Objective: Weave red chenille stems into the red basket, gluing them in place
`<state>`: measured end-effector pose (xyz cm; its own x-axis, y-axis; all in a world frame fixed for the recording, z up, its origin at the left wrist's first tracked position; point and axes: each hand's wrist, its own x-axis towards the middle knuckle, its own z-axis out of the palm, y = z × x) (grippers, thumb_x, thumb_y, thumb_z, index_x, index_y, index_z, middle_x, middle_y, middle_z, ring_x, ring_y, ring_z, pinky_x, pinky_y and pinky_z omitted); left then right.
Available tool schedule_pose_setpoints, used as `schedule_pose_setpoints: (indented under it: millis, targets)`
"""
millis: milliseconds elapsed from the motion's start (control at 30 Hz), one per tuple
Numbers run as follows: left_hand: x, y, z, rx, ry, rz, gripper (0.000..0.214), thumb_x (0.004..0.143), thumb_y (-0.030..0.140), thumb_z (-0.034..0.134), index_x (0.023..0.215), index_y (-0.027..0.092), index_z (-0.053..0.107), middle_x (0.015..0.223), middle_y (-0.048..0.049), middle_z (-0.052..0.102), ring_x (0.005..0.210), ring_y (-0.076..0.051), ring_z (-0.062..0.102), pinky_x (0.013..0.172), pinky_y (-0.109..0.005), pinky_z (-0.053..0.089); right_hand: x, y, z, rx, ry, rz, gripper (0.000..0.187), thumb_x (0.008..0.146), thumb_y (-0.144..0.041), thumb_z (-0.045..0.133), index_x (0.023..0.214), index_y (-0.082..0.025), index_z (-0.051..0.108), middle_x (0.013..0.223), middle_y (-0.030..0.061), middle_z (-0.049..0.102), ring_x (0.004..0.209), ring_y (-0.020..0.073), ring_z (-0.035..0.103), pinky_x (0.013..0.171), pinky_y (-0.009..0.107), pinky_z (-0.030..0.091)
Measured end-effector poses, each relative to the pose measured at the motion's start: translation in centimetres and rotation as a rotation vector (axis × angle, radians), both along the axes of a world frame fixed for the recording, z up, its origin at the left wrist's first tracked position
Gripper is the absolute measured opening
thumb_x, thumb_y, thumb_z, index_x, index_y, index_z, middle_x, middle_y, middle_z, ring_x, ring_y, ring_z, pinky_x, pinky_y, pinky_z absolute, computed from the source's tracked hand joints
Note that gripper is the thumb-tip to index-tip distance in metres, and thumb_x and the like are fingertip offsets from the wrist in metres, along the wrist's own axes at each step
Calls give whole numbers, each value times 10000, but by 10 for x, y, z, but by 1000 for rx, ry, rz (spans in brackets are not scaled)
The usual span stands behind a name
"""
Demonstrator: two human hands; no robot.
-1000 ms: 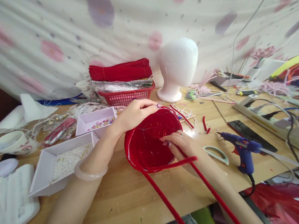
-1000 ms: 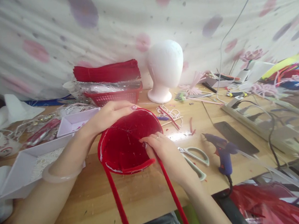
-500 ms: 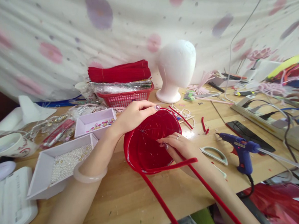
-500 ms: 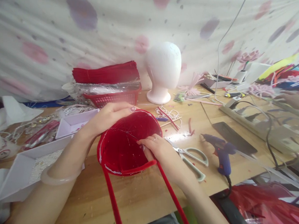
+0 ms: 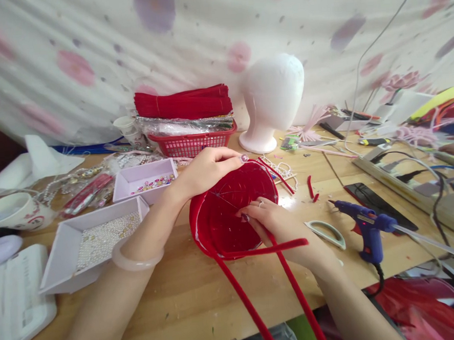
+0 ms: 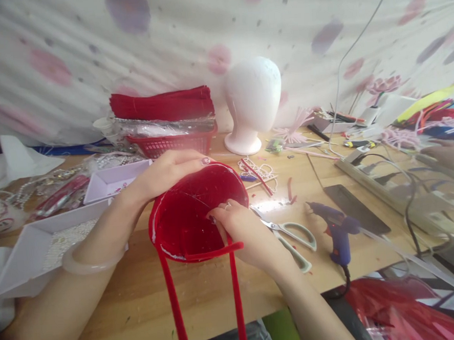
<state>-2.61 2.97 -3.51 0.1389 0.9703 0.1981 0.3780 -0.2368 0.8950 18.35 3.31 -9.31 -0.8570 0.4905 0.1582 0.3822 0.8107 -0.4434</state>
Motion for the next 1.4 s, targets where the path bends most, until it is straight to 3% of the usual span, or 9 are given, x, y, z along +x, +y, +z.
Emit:
schedule_pose_setpoints:
  millis: [167,500,800,1400]
  targets:
    - [-1,2,-1,20,21,8,290,870,364,563,905,137,740,963,-47,745,952,-215,655,907,-324,478,-7,-1,4,55,-65,-17,257,941,-100,435,1008,-154,678,906,105,680,872,230,598,759,345,480]
    - [-2,1,-2,22,51,30,281,862,370,561,899,159,743,965,-35,739,942,-211,652,900,-326,475,-21,3,15,129,-333,-39,248,885,-17,496,989,-132,691,919,123,704,891,252,624,765,347,462]
    - [-2,1,0,34,104,36,300,863,403,542,845,164,723,934,-35,726,918,-206,637,823,-308,480,-24,2,21,49,-381,-18,305,885,-11,481,1080,-112,693,978,142,704,951,261,635,795,349,473]
    - [-1,0,0,77,179,57,290,867,387,522,761,176,691,880,-29,714,882,-192,623,769,-287,466,-23,4,13,13,-322,6,278,883,-20,487,1016,-123,707,973,141,704,933,242,638,789,329,459]
